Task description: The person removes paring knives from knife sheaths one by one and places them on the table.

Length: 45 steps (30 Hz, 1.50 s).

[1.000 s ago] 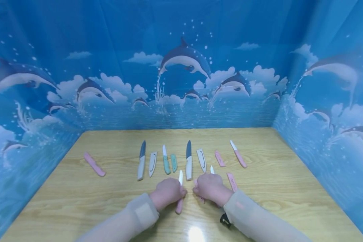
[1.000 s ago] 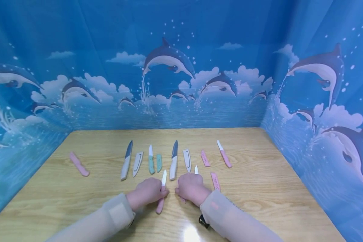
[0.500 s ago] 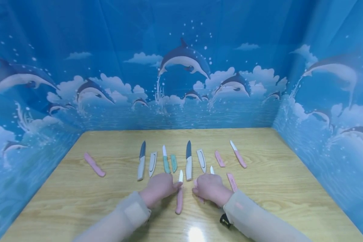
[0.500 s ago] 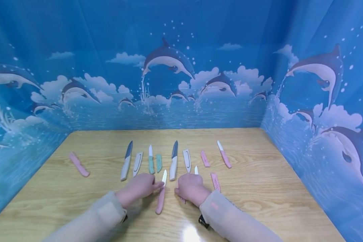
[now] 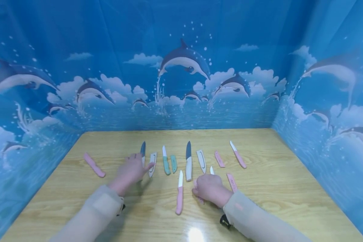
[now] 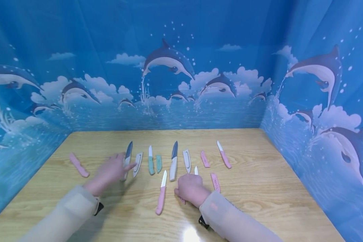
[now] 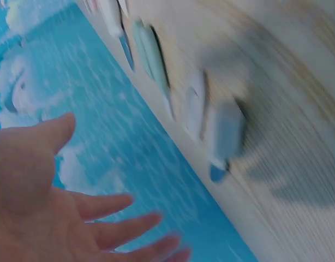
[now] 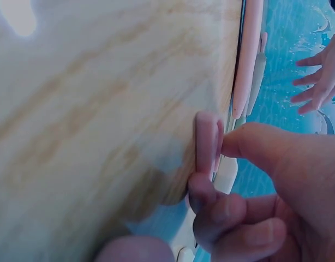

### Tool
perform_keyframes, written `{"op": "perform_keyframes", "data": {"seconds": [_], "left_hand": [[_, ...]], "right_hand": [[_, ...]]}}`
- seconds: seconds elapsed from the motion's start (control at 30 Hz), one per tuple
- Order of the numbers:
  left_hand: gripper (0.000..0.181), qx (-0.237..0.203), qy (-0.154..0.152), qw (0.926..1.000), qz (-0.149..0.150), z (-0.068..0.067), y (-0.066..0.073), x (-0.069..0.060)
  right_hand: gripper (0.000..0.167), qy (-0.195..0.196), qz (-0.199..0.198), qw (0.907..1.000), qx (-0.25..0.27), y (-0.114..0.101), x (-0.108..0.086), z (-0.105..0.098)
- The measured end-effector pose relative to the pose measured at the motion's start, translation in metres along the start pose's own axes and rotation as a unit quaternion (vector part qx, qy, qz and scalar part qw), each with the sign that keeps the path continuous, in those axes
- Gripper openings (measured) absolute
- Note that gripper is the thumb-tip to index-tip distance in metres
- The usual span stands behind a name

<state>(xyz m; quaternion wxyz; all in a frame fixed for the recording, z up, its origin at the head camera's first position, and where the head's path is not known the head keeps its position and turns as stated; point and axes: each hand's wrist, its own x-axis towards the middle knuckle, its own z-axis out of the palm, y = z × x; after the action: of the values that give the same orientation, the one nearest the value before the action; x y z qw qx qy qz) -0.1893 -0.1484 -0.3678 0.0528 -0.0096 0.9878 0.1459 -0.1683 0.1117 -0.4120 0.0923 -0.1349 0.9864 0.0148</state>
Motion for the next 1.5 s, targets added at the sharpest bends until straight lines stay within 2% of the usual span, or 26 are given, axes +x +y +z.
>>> {"op": "perform_keyframes", "data": {"seconds": [0.23,0.43,0.6,0.8,1.03,1.23,1.37,1.5], "left_hand": [[0.102,-0.007,0.018,0.9992,-0.036,-0.012,-0.039,0.011],[0.103,-0.007,0.034,0.9969,-0.071,-0.021,-0.065,0.017],[0.105,-0.037,0.024,0.9944,-0.096,-0.029,-0.082,0.023],[0.107,-0.063,0.018,0.9873,-0.145,-0.034,-0.101,0.028],[0.114,-0.092,0.008,0.9775,-0.189,-0.031,-0.128,0.033],[0.115,-0.107,0.018,0.9648,-0.24,-0.027,-0.149,0.037],[0.117,-0.109,0.025,0.9602,-0.256,-0.026,-0.159,0.034],[0.119,-0.126,0.009,0.9553,-0.267,-0.028,-0.161,0.027]], "right_hand": [[0.051,0.002,-0.005,0.9999,0.01,0.0,0.0,0.002],[0.052,-0.004,-0.003,1.0,0.003,0.0,0.0,0.001],[0.052,0.002,-0.006,1.0,0.001,0.0,0.002,0.001],[0.052,-0.003,0.001,1.0,0.009,0.0,0.001,0.0],[0.051,-0.003,-0.003,0.9999,0.015,0.0,-0.001,-0.001],[0.051,0.0,-0.008,0.9997,0.022,0.002,-0.002,0.001],[0.052,0.004,-0.009,0.9997,0.023,0.003,-0.001,0.002],[0.053,0.005,-0.008,0.9998,0.018,0.003,-0.001,0.003]]}}
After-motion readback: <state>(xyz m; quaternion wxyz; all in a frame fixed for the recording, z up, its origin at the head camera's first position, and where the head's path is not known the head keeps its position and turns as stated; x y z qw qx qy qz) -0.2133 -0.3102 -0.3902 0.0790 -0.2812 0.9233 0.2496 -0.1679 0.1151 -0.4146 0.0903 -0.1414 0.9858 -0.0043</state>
